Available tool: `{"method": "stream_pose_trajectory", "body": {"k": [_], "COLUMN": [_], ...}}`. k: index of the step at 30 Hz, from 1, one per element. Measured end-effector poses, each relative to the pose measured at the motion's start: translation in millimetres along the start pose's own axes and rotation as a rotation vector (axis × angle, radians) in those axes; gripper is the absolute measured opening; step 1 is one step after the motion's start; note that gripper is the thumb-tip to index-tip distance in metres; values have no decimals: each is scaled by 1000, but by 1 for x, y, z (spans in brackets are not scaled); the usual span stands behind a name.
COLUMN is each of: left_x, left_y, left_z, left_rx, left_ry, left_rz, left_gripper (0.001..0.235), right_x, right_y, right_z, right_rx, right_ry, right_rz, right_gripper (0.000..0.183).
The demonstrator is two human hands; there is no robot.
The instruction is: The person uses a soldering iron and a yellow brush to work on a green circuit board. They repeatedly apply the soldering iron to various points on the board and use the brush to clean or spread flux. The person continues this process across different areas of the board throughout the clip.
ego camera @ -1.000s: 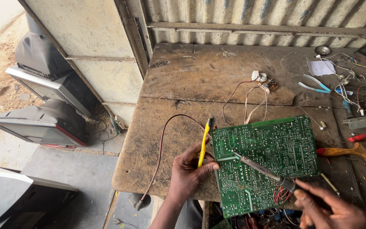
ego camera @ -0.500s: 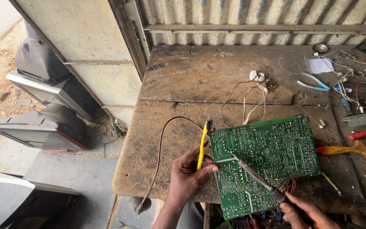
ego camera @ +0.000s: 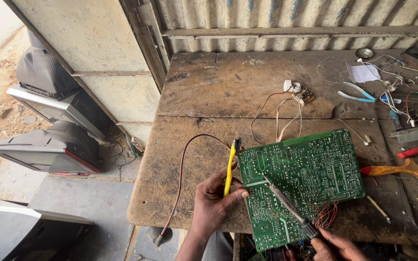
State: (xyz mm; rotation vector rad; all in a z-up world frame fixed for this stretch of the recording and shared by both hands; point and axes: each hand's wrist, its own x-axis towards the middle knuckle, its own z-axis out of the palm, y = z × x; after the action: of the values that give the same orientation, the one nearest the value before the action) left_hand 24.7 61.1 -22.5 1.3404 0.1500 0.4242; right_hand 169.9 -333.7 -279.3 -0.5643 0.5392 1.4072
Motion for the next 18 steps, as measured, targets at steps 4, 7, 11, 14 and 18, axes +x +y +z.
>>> {"method": "stream_pose_trajectory", "body": {"k": [4, 7, 11, 14, 18], "left_x": [0, 0, 0, 0, -1], "left_y": [-2, -2, -2, -2, -3], "left_z": [0, 0, 0, 0, 0], "left_rx": [-9, 17, 1, 17, 51], "left_ry": [-5, 8, 1, 3, 12], "left_rz": [14, 13, 10, 16, 29], "left_gripper": [67, 67, 68, 66, 64], "right_x": [5, 1, -15, -28, -41], "right_y": [1, 17, 60, 82, 85], "right_z": [-6, 13, 67, 111, 151], "right_rx": [7, -588, -1146, -1160, -1152], "right_ry": [223, 252, 743, 944, 942], "right_rz": [-97, -494, -1043, -1161, -1115], "right_gripper": [51, 51, 43, 40, 39]}}
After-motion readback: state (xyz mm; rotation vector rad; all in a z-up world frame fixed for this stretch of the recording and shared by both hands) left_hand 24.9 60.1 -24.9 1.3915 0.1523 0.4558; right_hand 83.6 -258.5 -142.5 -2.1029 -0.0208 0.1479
